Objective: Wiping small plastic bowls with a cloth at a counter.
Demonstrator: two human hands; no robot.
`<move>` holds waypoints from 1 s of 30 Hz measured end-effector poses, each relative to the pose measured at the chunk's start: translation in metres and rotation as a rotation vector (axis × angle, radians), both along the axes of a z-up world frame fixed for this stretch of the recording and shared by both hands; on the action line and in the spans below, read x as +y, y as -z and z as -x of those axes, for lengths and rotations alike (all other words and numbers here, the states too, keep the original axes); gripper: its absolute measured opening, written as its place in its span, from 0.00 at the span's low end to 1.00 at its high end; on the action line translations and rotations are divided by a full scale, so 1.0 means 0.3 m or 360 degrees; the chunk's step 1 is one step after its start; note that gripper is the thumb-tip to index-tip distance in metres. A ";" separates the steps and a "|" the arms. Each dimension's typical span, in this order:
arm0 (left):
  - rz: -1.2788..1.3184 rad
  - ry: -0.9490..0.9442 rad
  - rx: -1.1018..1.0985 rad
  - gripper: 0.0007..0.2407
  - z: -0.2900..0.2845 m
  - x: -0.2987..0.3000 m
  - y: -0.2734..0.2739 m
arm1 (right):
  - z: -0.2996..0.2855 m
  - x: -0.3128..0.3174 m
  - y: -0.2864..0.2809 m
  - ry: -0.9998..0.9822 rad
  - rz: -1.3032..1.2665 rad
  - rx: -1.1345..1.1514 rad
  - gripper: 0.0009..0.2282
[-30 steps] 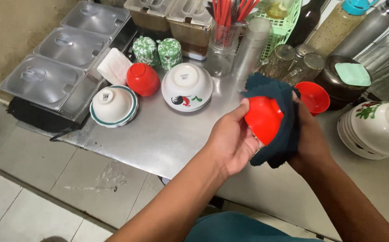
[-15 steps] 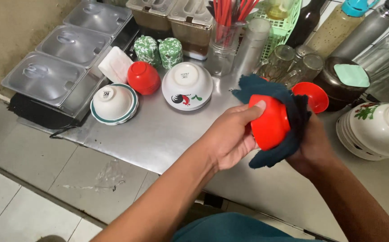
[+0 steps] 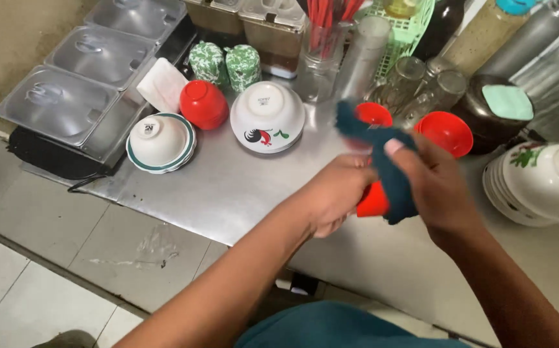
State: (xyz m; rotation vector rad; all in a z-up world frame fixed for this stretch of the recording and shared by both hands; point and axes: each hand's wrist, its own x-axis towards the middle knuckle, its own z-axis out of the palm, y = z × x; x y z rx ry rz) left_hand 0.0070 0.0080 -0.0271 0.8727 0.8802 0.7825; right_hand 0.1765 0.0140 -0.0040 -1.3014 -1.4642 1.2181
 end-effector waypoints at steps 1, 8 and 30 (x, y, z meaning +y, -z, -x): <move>-0.0012 -0.0010 -0.0004 0.08 0.015 0.001 0.011 | 0.008 0.011 -0.016 -0.0010 -0.0012 -0.0004 0.14; -0.0242 0.0030 0.0006 0.13 -0.016 -0.033 -0.047 | -0.042 0.065 0.038 0.0073 0.0618 0.0800 0.11; -0.0469 0.0611 0.0014 0.09 -0.093 0.090 0.064 | 0.048 0.000 -0.096 0.0617 0.0482 0.0112 0.14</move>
